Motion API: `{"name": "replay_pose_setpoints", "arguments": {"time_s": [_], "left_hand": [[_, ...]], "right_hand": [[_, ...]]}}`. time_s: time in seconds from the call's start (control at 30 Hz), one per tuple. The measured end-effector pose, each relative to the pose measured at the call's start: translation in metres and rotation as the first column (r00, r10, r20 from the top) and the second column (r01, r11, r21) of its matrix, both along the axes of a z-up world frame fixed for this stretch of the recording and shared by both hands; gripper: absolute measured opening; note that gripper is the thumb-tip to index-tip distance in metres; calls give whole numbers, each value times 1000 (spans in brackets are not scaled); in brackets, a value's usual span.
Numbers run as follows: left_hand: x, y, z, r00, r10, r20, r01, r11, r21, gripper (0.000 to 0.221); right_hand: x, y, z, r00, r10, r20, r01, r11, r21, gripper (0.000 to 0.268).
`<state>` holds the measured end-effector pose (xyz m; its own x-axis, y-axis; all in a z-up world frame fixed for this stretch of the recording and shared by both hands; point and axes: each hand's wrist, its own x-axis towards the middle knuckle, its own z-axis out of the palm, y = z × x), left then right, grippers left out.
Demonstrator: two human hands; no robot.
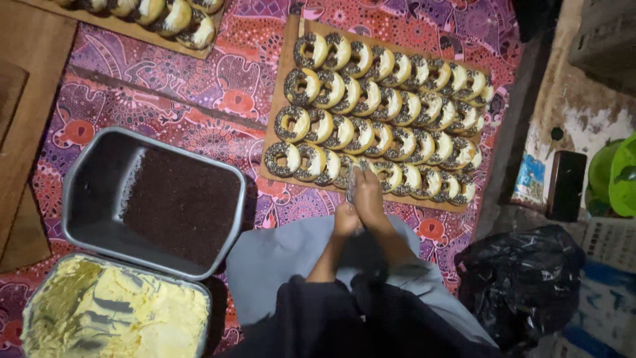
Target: The person dips donuts into a yellow cream and then into a dark granular topping, placing them on a wooden board. Later, the person uses a grater to sprinkle a white substance over the arranged donuts.
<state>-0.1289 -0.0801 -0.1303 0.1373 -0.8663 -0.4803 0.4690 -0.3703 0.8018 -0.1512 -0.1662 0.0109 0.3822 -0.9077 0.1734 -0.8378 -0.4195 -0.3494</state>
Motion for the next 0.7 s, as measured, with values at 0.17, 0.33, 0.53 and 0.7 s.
{"name": "replay_pose_setpoints", "arguments": {"time_s": [0.17,0.33,0.53,0.7], "left_hand": [[-9,79,22,211,392,896,312,841,-442,17],[-15,82,28,471,224,853,255,891,-375,19],[-27,-5,2,996,-85,19,86,990,-114,20],[-30,14,5,722,-41,690,230,956,-184,34]], "right_hand": [[-7,-21,-4,987,-17,163,-4,991,132,33],[-47,-23,35,878,-252,406,89,921,379,33],[-56,3,25,991,-66,117,47,987,155,45],[-52,-12,-18,998,-42,41,37,993,112,48]]}}
